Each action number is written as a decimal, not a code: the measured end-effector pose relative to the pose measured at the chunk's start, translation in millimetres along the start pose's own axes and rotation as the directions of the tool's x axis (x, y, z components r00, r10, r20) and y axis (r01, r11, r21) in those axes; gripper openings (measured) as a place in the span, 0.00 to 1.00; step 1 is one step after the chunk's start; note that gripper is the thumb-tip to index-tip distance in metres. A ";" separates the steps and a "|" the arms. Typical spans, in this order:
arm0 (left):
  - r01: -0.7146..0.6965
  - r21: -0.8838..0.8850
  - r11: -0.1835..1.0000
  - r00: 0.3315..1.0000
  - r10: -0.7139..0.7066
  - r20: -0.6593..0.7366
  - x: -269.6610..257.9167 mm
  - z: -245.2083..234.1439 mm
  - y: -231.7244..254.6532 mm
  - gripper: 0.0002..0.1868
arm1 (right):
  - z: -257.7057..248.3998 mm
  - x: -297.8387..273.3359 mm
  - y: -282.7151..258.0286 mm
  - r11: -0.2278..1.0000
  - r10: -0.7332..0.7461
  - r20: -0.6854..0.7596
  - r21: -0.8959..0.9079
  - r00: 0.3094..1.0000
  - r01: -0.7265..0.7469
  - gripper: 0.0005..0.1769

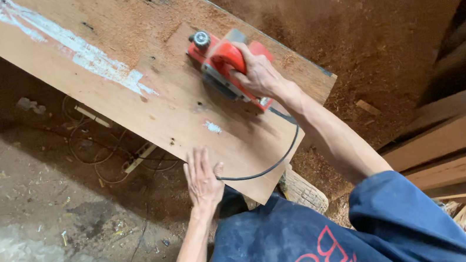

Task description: The person uses a red electric sander to smooth a long wooden plank resting on supports. They move the sander back and forth along the plank's length, generating sawdust, while keeping one hand on the wood for stability.

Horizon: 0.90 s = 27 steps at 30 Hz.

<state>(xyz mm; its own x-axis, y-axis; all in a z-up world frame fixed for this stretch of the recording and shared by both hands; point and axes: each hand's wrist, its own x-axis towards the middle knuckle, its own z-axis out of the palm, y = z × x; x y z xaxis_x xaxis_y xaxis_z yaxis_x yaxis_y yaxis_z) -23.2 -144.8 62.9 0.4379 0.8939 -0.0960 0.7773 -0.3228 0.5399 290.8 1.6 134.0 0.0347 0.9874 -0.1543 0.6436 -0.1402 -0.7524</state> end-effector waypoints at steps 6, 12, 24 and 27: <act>-0.084 0.137 0.987 0.986 0.062 0.153 19.3 -5.2 26.8 0.50 | -68.1 -164.6 26.0 0.988 0.124 -0.107 -0.083 0.987 -0.133 0.35; -0.003 0.166 0.986 0.921 -0.062 0.384 30.8 1.0 63.4 0.64 | -97.5 -242.5 35.4 0.843 0.527 -0.183 -0.012 0.830 -0.538 0.37; -0.004 0.227 0.974 0.908 -0.091 0.409 34.7 -5.1 65.0 0.66 | -49.3 26.6 27.3 0.999 0.041 -0.044 -0.021 0.998 -0.042 0.25; 0.040 0.195 0.980 0.916 -0.114 0.385 39.4 -12.4 70.5 0.63 | -22.0 87.0 8.2 0.999 -0.006 -0.031 0.040 1.000 0.007 0.26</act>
<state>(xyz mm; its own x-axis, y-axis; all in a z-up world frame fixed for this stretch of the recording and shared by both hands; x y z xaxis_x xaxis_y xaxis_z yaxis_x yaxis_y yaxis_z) 43.3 -128.5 107.6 0.4864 0.7354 -0.4718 0.8674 -0.3414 0.3620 315.9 88.0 128.5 0.0546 0.9900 -0.1300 0.6127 -0.1360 -0.7785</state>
